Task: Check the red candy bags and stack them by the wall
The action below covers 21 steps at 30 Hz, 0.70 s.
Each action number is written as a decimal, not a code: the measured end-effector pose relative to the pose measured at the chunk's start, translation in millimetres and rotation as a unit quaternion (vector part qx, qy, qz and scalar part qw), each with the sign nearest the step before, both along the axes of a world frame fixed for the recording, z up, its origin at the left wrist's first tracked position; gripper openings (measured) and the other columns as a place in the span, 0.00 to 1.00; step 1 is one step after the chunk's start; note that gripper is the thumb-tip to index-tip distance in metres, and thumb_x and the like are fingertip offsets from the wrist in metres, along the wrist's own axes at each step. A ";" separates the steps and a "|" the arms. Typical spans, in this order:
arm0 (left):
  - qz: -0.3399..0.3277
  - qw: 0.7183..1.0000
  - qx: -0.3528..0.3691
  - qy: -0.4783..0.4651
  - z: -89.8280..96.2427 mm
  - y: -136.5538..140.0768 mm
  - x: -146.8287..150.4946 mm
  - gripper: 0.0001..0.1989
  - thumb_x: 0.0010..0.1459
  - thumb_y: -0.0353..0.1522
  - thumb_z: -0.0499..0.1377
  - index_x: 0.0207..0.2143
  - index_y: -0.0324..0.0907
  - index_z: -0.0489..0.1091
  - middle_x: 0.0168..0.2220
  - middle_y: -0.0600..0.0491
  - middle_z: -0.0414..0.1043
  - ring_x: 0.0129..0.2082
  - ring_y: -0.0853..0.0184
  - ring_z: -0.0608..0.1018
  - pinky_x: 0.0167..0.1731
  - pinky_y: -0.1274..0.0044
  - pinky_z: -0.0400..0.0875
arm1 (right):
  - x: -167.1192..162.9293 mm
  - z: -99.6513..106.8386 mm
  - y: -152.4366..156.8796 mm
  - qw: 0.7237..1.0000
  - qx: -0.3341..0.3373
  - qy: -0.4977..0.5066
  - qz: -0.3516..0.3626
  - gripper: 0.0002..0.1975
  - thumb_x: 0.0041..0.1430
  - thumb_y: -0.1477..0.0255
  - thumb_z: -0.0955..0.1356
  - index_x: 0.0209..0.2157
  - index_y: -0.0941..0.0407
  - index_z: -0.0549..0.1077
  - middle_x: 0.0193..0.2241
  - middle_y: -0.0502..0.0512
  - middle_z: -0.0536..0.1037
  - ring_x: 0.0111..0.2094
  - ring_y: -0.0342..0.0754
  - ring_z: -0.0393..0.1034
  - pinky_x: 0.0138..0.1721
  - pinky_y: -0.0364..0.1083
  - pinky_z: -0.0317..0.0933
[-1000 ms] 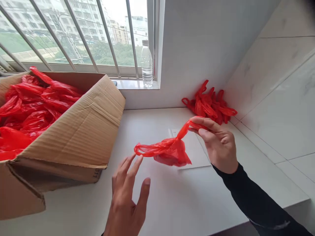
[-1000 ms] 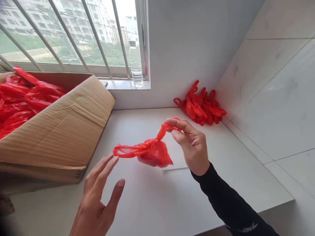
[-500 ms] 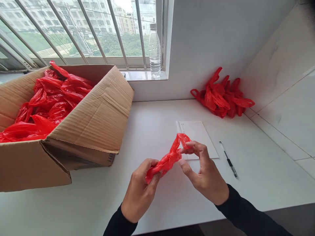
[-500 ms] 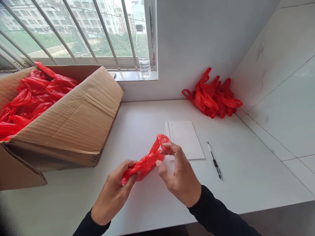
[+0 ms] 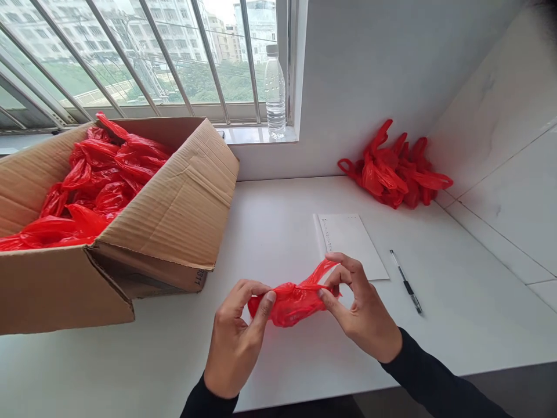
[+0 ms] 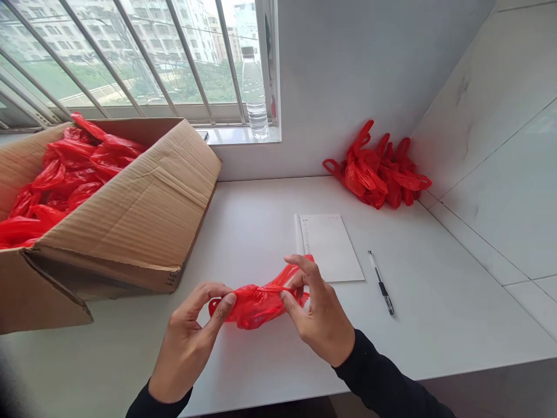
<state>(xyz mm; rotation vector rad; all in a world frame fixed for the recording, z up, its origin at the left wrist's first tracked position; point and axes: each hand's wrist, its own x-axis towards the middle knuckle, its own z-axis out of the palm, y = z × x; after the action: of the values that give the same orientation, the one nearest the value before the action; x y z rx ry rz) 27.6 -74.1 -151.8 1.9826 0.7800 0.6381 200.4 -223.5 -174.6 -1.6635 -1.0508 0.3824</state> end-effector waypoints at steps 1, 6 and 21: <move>0.019 1.000 -0.002 -0.002 -1.2 3.6 -2.5 0.11 0.65 0.40 0.59 0.32 0.45 0.73 0.32 0.56 0.72 0.35 0.68 0.73 0.38 0.77 0.65 | 2.9 0.7 -1.7 1.000 -0.009 0.009 -0.014 0.26 0.65 0.74 0.65 0.61 0.42 0.57 0.29 0.44 0.69 0.32 0.46 0.66 0.41 0.49 0.66; 0.034 0.995 -0.095 0.013 -2.7 7.9 -8.6 0.14 0.65 0.45 0.57 0.36 0.45 0.71 0.34 0.55 0.74 0.36 0.66 0.76 0.36 0.77 0.69 | 7.0 12.2 -1.5 0.997 -0.073 -0.018 0.017 0.12 0.63 0.70 0.68 0.48 0.45 0.68 0.33 0.46 0.73 0.36 0.48 0.68 0.38 0.49 0.63; 0.013 1.000 -0.007 0.004 0.7 1.2 -2.0 0.12 0.65 0.43 0.58 0.46 0.48 0.70 0.48 0.53 0.74 0.49 0.64 0.76 0.50 0.72 0.68 | 14.6 3.5 -9.0 0.997 -0.061 0.019 -0.031 0.06 0.67 0.66 0.64 0.36 0.51 0.70 0.35 0.48 0.73 0.40 0.49 0.64 0.45 0.50 0.57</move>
<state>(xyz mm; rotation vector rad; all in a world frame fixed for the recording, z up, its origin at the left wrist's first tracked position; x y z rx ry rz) 25.6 -72.9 -151.1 1.9652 0.8141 0.6387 215.1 -232.5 -171.0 -1.7862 -0.9613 0.4442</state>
